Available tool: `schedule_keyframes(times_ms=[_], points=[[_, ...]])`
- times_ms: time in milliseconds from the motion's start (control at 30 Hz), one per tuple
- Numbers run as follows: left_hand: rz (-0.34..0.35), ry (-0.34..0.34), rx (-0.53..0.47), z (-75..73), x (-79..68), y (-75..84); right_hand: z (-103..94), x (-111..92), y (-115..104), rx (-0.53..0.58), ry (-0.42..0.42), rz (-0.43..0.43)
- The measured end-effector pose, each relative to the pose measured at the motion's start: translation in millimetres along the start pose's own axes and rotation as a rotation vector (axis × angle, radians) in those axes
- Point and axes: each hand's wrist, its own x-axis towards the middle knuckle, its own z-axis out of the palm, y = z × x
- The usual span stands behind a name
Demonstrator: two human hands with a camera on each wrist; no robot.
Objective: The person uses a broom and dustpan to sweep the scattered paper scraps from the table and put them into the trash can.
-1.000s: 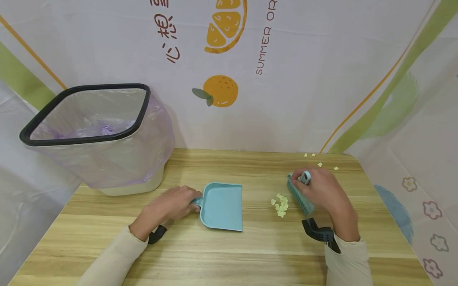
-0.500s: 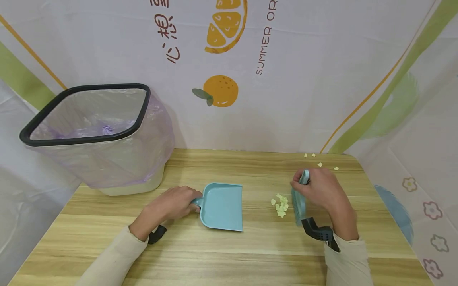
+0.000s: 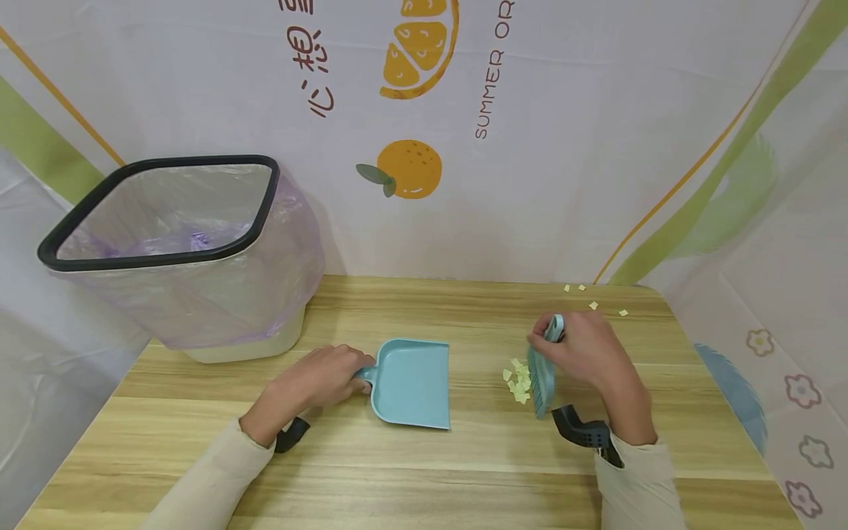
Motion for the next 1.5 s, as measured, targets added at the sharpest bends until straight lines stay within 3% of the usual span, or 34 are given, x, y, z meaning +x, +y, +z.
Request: schedule_keyframes(times_ms=[967,1500], points=[[0.017,0.015,0.014,-1.6,-0.9,-0.8,11.5,9.0,-21.2,0.059,0.02,-0.052],[-0.014,-0.004,0.028,1.3,0.3,0.4,20.1,12.3,-29.3,0.068,0.001,-0.04]])
